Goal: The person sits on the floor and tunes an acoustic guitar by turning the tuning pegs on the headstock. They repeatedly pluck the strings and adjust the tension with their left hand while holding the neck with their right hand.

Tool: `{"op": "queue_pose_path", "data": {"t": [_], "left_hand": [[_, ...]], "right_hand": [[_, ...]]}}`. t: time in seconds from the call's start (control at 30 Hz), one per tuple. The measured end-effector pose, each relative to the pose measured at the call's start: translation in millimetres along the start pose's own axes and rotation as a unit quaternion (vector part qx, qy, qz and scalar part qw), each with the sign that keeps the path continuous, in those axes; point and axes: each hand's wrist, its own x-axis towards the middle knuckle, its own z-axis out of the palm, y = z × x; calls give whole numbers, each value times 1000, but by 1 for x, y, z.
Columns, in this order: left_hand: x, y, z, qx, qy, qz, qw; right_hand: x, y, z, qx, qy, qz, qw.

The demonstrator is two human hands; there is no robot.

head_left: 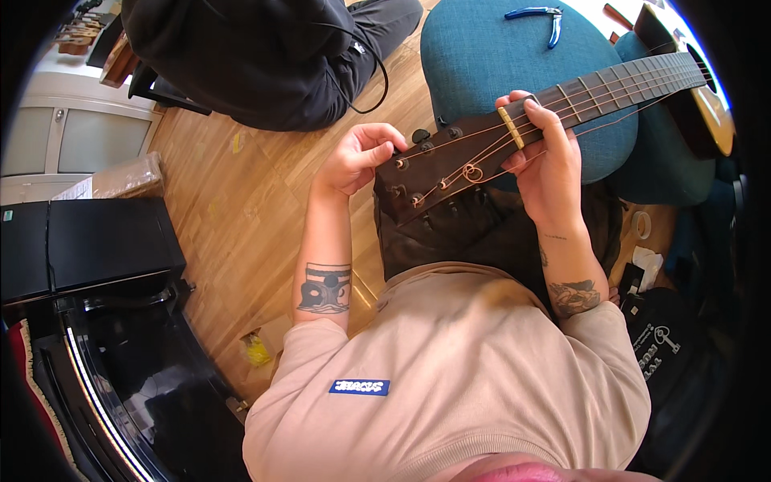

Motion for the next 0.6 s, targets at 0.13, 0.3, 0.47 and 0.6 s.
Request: {"op": "queue_pose_path", "data": {"t": [0.13,0.3,0.47,0.6], "left_hand": [[9,4,-2,64,15,-43,997],[10,17,11,66,7,36,997],[4,8,-7,3,-21,48,999],[9,15,9,17,-6,57,998]], "right_hand": [[0,0,1,-3,11,-8,1000],[0,-1,2,-3,6,-7,1000],[0,1,5,-4,11,-1,1000],[-1,2,2,-8,17,-3,1000]]}}
